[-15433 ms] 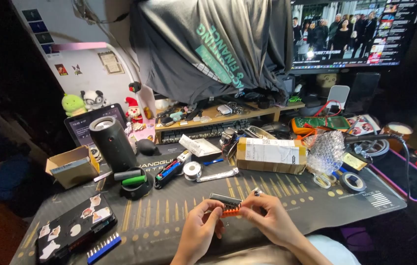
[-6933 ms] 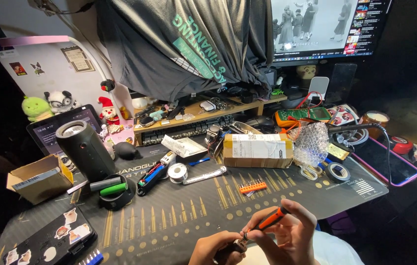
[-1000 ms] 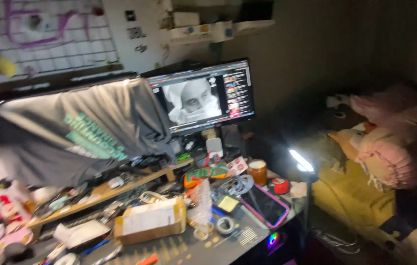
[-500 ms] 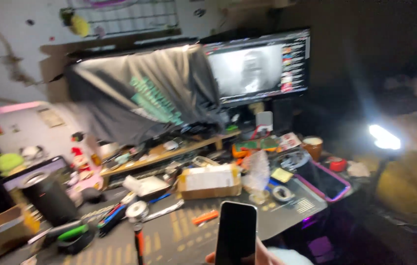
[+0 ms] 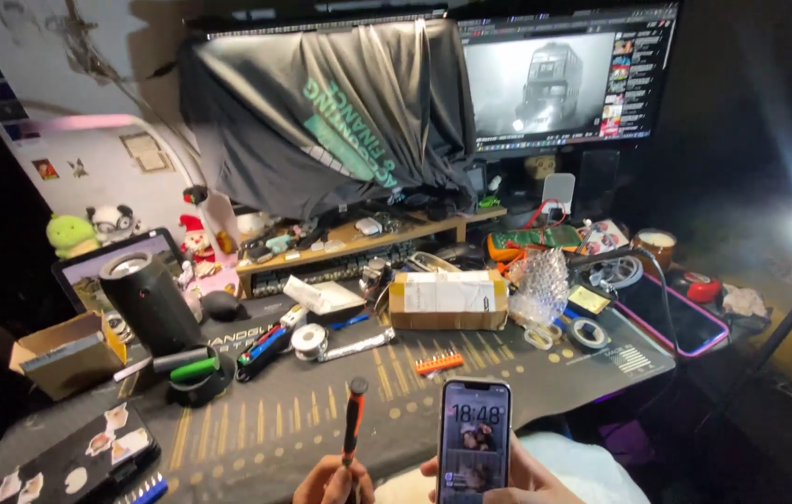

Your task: Assembling or repairing small watch components using precision tools like a screwdriver and pliers on a desk while referring to a smartphone.

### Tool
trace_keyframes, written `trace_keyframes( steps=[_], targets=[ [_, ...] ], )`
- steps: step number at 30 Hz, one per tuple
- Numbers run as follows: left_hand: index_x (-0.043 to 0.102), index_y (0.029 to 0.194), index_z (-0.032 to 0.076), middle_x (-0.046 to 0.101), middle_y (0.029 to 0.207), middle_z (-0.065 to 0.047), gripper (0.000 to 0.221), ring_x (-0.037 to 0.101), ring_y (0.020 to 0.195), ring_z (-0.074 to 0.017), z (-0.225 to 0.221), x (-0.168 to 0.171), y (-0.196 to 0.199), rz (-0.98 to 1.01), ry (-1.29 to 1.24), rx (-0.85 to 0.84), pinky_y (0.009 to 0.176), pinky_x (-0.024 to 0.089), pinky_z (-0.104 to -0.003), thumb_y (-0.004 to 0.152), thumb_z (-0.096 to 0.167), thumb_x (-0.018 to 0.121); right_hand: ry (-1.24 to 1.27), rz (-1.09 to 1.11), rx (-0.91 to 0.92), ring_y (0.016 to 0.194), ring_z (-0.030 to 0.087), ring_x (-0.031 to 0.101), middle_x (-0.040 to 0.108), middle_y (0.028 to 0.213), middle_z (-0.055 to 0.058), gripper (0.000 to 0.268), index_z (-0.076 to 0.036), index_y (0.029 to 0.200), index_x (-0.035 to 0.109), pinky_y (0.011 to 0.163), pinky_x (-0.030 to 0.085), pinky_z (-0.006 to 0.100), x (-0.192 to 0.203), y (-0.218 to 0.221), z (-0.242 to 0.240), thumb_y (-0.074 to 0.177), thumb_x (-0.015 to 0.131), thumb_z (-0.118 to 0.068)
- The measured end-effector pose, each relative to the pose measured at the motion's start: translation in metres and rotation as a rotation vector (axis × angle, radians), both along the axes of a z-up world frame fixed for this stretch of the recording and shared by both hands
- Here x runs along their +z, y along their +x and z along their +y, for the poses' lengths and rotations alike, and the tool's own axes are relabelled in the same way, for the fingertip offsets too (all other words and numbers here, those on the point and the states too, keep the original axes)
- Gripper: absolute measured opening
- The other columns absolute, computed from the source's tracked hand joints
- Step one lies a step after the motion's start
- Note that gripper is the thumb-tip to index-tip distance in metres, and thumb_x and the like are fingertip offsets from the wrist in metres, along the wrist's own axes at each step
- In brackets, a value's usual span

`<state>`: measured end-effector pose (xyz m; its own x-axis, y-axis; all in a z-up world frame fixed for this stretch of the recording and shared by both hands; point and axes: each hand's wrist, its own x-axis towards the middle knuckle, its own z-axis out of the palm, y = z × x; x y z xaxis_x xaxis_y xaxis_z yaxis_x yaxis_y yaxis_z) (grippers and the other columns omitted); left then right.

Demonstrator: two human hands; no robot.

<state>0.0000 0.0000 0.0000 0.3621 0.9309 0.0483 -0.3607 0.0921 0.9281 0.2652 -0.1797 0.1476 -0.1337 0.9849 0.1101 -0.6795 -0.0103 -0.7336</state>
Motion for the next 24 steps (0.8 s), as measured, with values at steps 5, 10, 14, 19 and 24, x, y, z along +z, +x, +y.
trace_keyframes(
  steps=[5, 10, 14, 19, 24],
  targets=[
    [0.081, 0.102, -0.006, 0.076, 0.072, -0.028, 0.029, 0.061, 0.046, -0.0336, -0.013, 0.024, 0.0, -0.195, 0.051, -0.038, 0.048, 0.047, -0.04, 0.109, 0.021, 0.071, -0.102, -0.074, 0.078, 0.142, 0.042, 0.079, 0.069, 0.166, 0.034, 0.101, -0.015, 0.173, 0.036, 0.117, 0.065, 0.054, 0.021, -0.003, -0.012, 0.098, 0.103, -0.019],
    [0.077, 0.104, -0.005, 0.073, 0.07, -0.031, 0.027, 0.063, 0.041, -0.0341, -0.001, 0.005, -0.004, -0.29, 0.045, -0.044, 0.041, 0.044, -0.037, 0.11, 0.019, 0.07, -0.219, -0.143, 0.062, 0.143, 0.038, 0.079, 0.074, 0.165, 0.028, 0.1, -0.016, 0.173, 0.042, 0.116, 0.065, 0.049, 0.034, -0.007, -0.017, 0.092, 0.1, -0.011],
    [0.076, 0.103, -0.003, 0.069, 0.068, -0.028, 0.03, 0.056, 0.039, -0.033, -0.006, 0.012, -0.006, -0.245, -0.075, 0.044, 0.039, 0.043, -0.036, 0.111, 0.025, 0.069, -0.132, -0.149, 0.12, 0.148, 0.037, 0.076, 0.069, 0.168, 0.028, 0.095, -0.016, 0.174, 0.037, 0.121, 0.062, 0.048, 0.02, -0.001, -0.017, 0.1, 0.097, -0.014],
    [0.075, 0.102, -0.006, 0.067, 0.067, -0.027, 0.03, 0.054, 0.035, -0.0339, -0.021, 0.039, -0.005, -0.249, -0.106, 0.097, 0.034, 0.038, -0.038, 0.11, 0.023, 0.069, -0.318, -0.1, 0.042, 0.14, 0.045, 0.079, 0.074, 0.165, 0.033, 0.093, -0.019, 0.173, 0.043, 0.115, 0.062, 0.053, 0.018, -0.004, -0.017, 0.093, 0.088, -0.007],
    [0.075, 0.101, -0.006, 0.065, 0.065, -0.028, 0.031, 0.052, 0.034, -0.0346, -0.02, 0.038, -0.005, -0.263, -0.113, 0.081, 0.032, 0.034, -0.039, 0.11, 0.024, 0.069, -0.593, 0.012, -0.115, 0.138, 0.059, 0.074, 0.075, 0.162, 0.045, 0.081, -0.012, 0.172, 0.054, 0.114, 0.057, 0.064, 0.048, -0.017, -0.017, 0.094, 0.071, 0.003]
  ],
)
